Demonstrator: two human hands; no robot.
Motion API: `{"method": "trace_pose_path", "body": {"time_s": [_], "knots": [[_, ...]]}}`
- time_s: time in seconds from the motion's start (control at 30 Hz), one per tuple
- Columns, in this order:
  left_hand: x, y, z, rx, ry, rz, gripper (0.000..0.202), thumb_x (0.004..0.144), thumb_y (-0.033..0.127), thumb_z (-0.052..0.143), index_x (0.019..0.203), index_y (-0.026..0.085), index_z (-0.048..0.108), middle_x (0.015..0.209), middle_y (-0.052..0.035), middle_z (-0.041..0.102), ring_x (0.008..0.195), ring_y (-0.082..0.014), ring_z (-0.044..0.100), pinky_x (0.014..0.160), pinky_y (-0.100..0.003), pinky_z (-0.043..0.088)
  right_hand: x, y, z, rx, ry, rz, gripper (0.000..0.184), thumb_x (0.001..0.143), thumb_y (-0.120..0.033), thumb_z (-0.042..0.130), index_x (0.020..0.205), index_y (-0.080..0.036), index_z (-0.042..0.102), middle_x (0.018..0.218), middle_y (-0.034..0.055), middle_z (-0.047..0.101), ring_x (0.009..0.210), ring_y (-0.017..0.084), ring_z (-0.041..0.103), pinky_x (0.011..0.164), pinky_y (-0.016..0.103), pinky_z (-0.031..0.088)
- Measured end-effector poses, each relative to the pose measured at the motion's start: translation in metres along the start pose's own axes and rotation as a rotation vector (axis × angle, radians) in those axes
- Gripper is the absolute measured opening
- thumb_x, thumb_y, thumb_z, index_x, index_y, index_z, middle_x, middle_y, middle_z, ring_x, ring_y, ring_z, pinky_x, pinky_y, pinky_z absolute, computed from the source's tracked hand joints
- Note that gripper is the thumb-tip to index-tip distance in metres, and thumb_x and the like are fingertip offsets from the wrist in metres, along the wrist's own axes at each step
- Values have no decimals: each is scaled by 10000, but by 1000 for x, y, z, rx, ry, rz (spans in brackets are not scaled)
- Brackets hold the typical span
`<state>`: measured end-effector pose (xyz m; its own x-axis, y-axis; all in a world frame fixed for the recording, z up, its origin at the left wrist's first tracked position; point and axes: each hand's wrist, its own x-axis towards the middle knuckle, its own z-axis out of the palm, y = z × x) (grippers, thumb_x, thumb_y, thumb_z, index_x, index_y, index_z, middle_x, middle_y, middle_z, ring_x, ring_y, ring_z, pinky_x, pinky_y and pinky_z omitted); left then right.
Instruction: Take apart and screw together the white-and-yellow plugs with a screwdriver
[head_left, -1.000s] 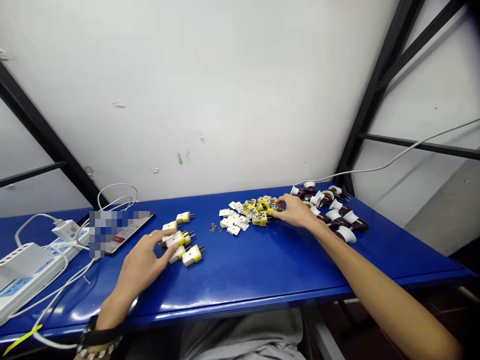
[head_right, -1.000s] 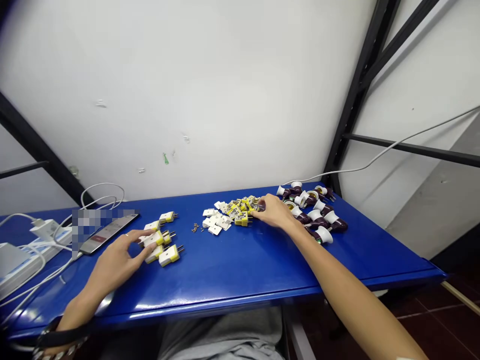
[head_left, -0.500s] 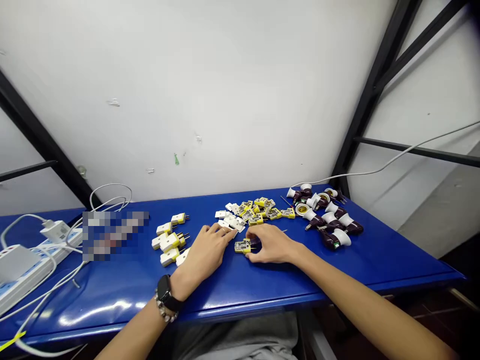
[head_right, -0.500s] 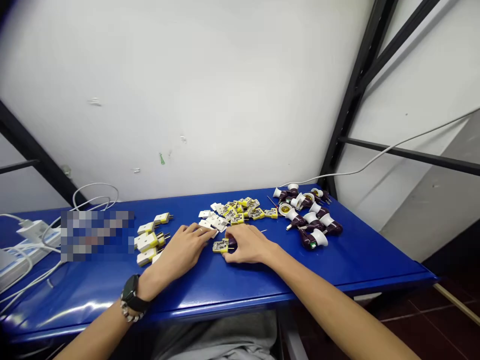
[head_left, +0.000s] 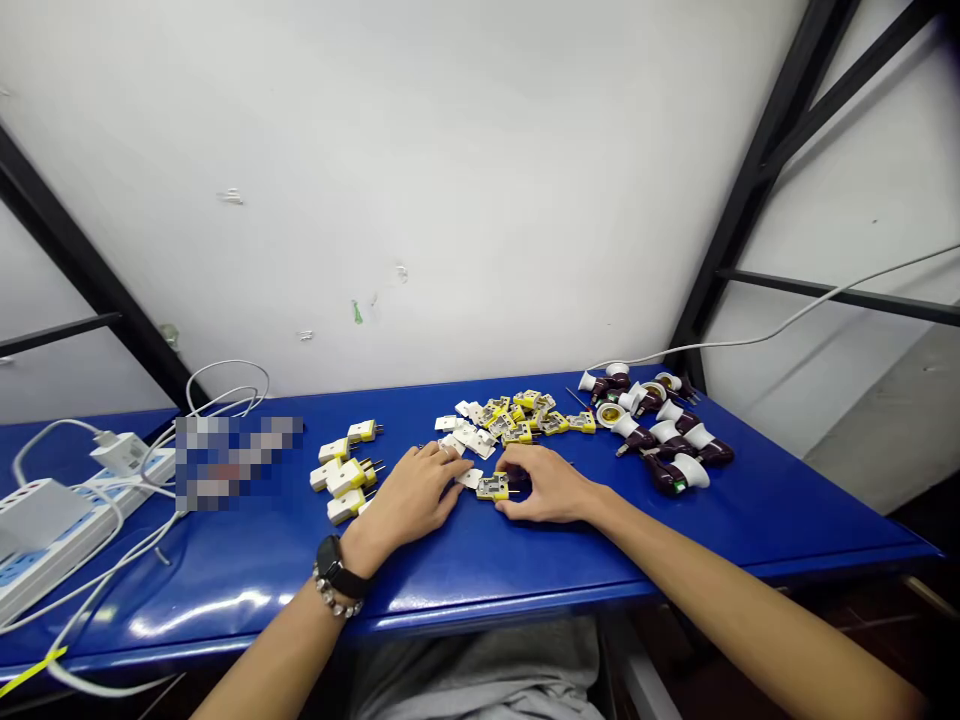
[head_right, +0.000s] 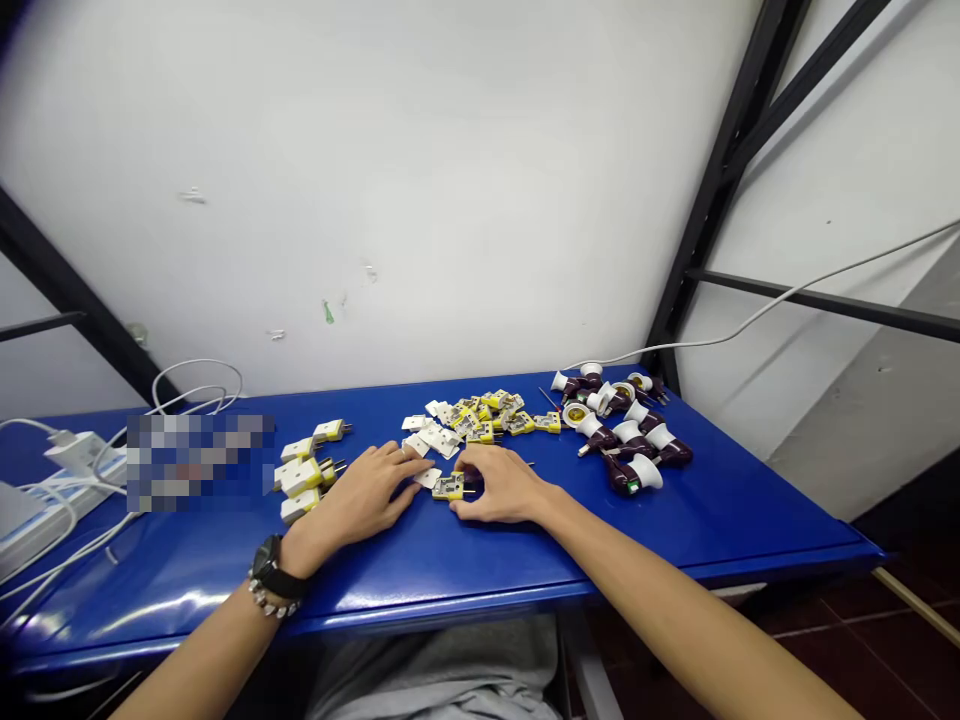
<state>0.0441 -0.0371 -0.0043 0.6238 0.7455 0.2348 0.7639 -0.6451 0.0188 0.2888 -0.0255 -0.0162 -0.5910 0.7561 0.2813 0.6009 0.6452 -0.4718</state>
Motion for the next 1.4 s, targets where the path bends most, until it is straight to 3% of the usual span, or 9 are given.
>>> {"method": "trace_pose_path", "body": {"time_s": [0.2, 0.43, 0.83, 1.4], "knots": [[-2, -1, -1, -235, 96, -68, 265, 972, 304, 560, 1198, 216, 666, 1141, -80, 686, 1030, -237, 622, 904, -357, 485, 1, 5, 3, 23, 20, -15, 317, 724, -343, 793, 974, -174, 699, 901, 36, 685, 782, 170, 605, 706, 276, 455], [-1, 13, 0, -261, 40, -7, 263, 961, 299, 598, 1187, 228, 712, 1109, -60, 717, 1036, -243, 642, 919, -363, 509, 3, 5, 2, 77, -19, -40, 388, 776, -434, 796, 1068, -185, 742, 900, 34, 678, 775, 165, 593, 688, 268, 428], [-1, 5, 13, -447, 67, -45, 249, 948, 363, 636, 1149, 266, 746, 1085, -33, 742, 988, -199, 677, 896, -303, 501, 4, 10, 5, 115, -31, -65, 410, 778, -474, 802, 1073, -192, 760, 891, 38, 673, 779, 169, 591, 688, 269, 418], [-2, 8, 10, -382, 55, -51, 257, 931, 354, 644, 1157, 286, 746, 987, -22, 745, 872, -188, 678, 792, -273, 480, 5, 5, 3, 115, -54, -54, 402, 772, -466, 809, 1077, -208, 761, 902, 26, 678, 784, 163, 598, 687, 264, 414]]}}
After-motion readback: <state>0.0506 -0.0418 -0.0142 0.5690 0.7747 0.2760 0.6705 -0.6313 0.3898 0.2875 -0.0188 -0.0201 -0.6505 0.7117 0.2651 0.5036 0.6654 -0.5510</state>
